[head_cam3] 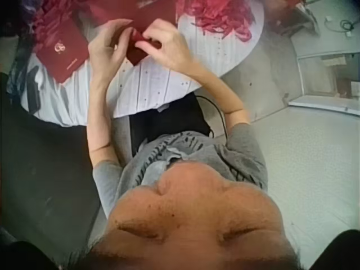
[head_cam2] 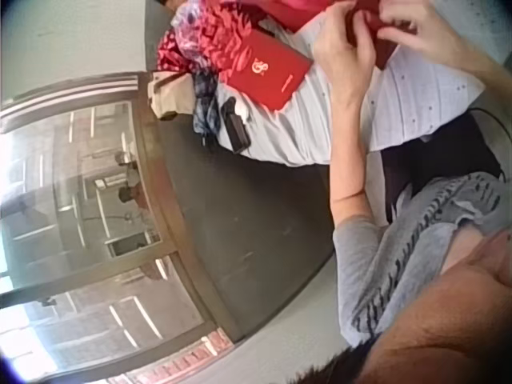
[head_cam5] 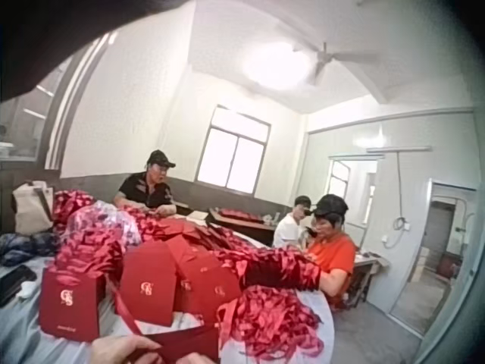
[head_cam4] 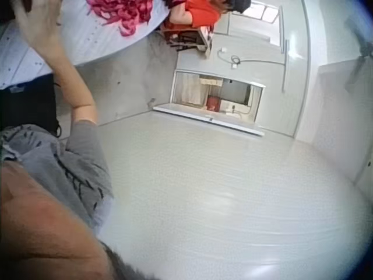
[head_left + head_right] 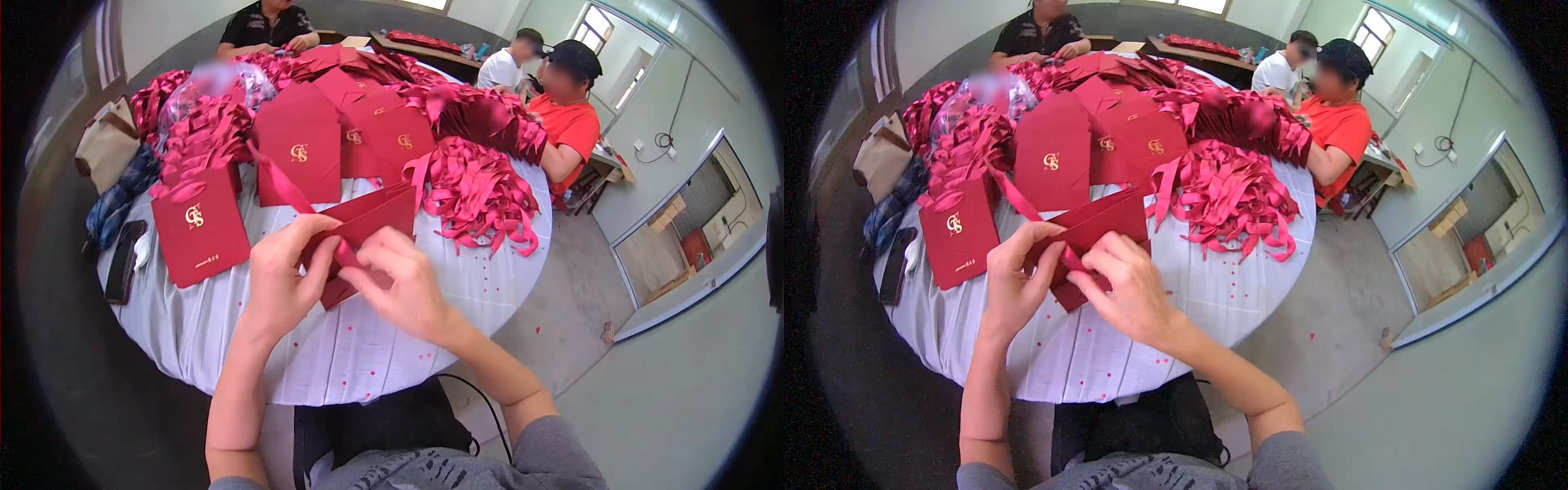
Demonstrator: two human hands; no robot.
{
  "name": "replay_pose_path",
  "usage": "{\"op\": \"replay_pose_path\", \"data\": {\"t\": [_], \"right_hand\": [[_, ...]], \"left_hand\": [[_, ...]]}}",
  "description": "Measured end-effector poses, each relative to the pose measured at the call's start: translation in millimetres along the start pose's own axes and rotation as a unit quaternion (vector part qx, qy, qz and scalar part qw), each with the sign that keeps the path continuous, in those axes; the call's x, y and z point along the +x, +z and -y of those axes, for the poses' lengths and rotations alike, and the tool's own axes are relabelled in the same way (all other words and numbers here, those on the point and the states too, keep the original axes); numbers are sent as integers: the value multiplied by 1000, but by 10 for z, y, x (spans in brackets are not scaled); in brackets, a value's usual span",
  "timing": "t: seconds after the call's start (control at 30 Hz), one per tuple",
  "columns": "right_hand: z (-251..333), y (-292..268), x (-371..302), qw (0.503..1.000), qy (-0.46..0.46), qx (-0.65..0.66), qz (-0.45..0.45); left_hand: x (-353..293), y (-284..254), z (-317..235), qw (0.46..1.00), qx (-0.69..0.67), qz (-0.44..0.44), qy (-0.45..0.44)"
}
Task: The person attaches ribbon handles to paper gift bags by threading the ribbons through slots on the bags and folding the bags by hand.
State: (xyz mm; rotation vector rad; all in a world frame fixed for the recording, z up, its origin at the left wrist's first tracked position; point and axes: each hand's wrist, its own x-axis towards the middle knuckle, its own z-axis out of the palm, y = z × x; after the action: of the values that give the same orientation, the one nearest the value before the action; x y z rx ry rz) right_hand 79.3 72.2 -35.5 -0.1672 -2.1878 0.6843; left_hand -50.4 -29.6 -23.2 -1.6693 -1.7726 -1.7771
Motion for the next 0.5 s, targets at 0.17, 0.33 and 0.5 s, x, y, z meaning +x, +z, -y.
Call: {"op": "replay_pose_path", "data": {"t": [0.17, 0.33, 0.5], "right_hand": [[-17, -267, -208, 982, 105, 135, 81], [-39, -648, -472, 970, 162, 135, 118], [-101, -833, -782, 923, 248, 224, 190]], "left_hand": [[4, -6, -29, 999, 15, 34, -21], [25, 43, -108, 999, 9, 37, -38], [-24, 0, -144, 998, 25, 33, -46]]}}
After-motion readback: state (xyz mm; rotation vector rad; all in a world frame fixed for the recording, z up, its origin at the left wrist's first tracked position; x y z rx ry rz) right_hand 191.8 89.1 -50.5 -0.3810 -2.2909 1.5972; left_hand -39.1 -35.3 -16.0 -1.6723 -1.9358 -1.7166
